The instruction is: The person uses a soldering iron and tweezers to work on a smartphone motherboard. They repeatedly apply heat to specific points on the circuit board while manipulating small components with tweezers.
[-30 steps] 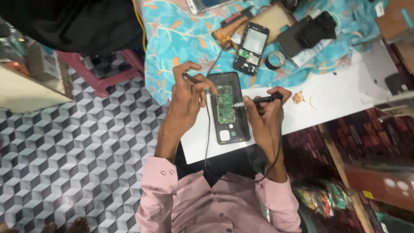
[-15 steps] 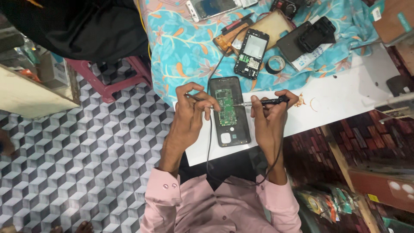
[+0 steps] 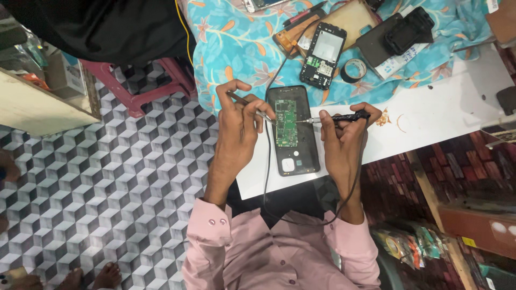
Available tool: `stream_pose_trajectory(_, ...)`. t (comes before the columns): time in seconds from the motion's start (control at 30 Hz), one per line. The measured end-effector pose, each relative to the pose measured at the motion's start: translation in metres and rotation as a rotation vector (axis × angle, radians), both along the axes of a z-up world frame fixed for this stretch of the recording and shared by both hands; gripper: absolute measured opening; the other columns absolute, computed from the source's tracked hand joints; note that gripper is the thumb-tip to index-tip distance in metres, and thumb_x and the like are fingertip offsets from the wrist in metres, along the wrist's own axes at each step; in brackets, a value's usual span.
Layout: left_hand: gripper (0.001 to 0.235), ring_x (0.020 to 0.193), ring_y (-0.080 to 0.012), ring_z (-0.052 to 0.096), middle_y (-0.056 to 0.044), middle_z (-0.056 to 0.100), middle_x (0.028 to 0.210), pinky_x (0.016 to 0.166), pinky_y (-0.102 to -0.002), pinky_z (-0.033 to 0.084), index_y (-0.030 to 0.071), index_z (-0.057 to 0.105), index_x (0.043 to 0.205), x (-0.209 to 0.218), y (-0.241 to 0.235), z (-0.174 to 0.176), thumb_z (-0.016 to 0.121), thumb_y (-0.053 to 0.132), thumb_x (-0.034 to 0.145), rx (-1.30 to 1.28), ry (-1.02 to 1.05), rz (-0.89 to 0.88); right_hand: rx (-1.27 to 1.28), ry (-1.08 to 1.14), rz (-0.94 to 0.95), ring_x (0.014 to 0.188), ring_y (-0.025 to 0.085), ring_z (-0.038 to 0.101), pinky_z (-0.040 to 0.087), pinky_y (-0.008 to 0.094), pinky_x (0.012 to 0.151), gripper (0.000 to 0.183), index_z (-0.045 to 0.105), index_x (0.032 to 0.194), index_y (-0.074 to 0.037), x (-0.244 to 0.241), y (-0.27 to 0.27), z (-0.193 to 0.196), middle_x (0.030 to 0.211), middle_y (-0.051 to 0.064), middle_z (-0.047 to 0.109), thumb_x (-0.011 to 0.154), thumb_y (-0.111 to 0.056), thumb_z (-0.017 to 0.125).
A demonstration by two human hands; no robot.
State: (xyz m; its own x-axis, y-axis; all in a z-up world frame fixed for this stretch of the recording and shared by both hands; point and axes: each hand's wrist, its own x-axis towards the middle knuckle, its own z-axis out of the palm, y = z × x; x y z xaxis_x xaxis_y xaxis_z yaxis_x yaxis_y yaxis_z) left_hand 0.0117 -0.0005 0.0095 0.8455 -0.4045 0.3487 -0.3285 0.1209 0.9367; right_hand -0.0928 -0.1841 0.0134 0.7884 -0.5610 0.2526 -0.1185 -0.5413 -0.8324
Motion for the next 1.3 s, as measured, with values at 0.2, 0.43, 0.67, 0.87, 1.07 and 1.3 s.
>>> stream_pose_trajectory(0.2, 0.029, 0.062, -0.0111, 0.048, -0.008, 0.07, 0.083, 0.066, -0.024, 0.043, 0.002, 0.026, 0.124, 0.0, 0.002, -0.011, 0.037, 0.028, 0.116, -0.028, -0.041, -0.022, 0.189, -0.069, -0.006, 0.059, 0.01, 0.057, 0.045, 0.024, 0.056, 0.048, 0.03, 0.126, 0.0, -0.001, 0.0, -0.006, 0.072, 0.005, 0.059, 0.102, -0.018, 0.068)
stream_pose_trajectory(0.43, 0.021, 0.065, -0.0146, 0.054, -0.009, 0.065, 0.081, 0.069, -0.029, 0.048, 0.0, 0.025, 0.121, 0.002, 0.002, 0.001, 0.037, 0.015, 0.113, -0.024, -0.089, -0.132, -0.071, 0.044, 0.038, 0.066, 0.014, 0.063, 0.046, 0.028, 0.075, 0.023, 0.05, 0.1, -0.005, 0.003, -0.008, -0.007, 0.065, 0.007, 0.063, 0.107, -0.018, 0.068)
stream_pose_trajectory(0.67, 0.013, 0.066, -0.0209, 0.059, -0.011, 0.06, 0.074, 0.071, -0.034, 0.05, 0.0, 0.028, 0.117, -0.001, -0.004, 0.009, 0.039, 0.004, 0.11, 0.006, -0.181, -0.087, 0.135, -0.003, -0.043, 0.061, 0.014, 0.064, 0.052, 0.026, 0.057, 0.051, 0.033, 0.123, 0.004, 0.005, -0.004, -0.001, 0.077, 0.008, 0.062, 0.095, -0.02, 0.069)
stream_pose_trajectory(0.87, 0.012, 0.065, -0.02, 0.057, -0.01, 0.06, 0.072, 0.07, -0.034, 0.049, 0.001, 0.029, 0.117, -0.005, -0.001, 0.006, 0.038, 0.001, 0.109, 0.004, -0.173, -0.055, 0.178, 0.069, -0.025, 0.061, 0.014, 0.063, 0.051, 0.027, 0.056, 0.051, 0.037, 0.121, 0.003, 0.009, -0.011, 0.0, 0.077, 0.009, 0.064, 0.094, -0.022, 0.071)
stream_pose_trajectory(1.07, 0.013, 0.065, -0.0214, 0.056, -0.011, 0.06, 0.072, 0.071, -0.034, 0.048, 0.001, 0.027, 0.118, -0.005, 0.001, 0.002, 0.038, 0.002, 0.111, -0.026, -0.129, -0.039, 0.132, 0.174, -0.04, 0.059, 0.015, 0.06, 0.048, 0.027, 0.059, 0.045, 0.043, 0.118, 0.003, 0.012, -0.014, 0.001, 0.073, 0.011, 0.063, 0.098, -0.023, 0.074)
stream_pose_trajectory(1.3, 0.014, 0.066, -0.0224, 0.058, -0.01, 0.06, 0.074, 0.073, -0.033, 0.05, 0.001, 0.024, 0.117, -0.003, 0.001, -0.003, 0.037, 0.005, 0.112, -0.001, -0.181, -0.028, 0.146, 0.047, -0.069, 0.06, 0.012, 0.061, 0.05, 0.025, 0.057, 0.057, 0.034, 0.126, 0.004, 0.009, -0.012, -0.007, 0.075, 0.008, 0.063, 0.092, -0.018, 0.073)
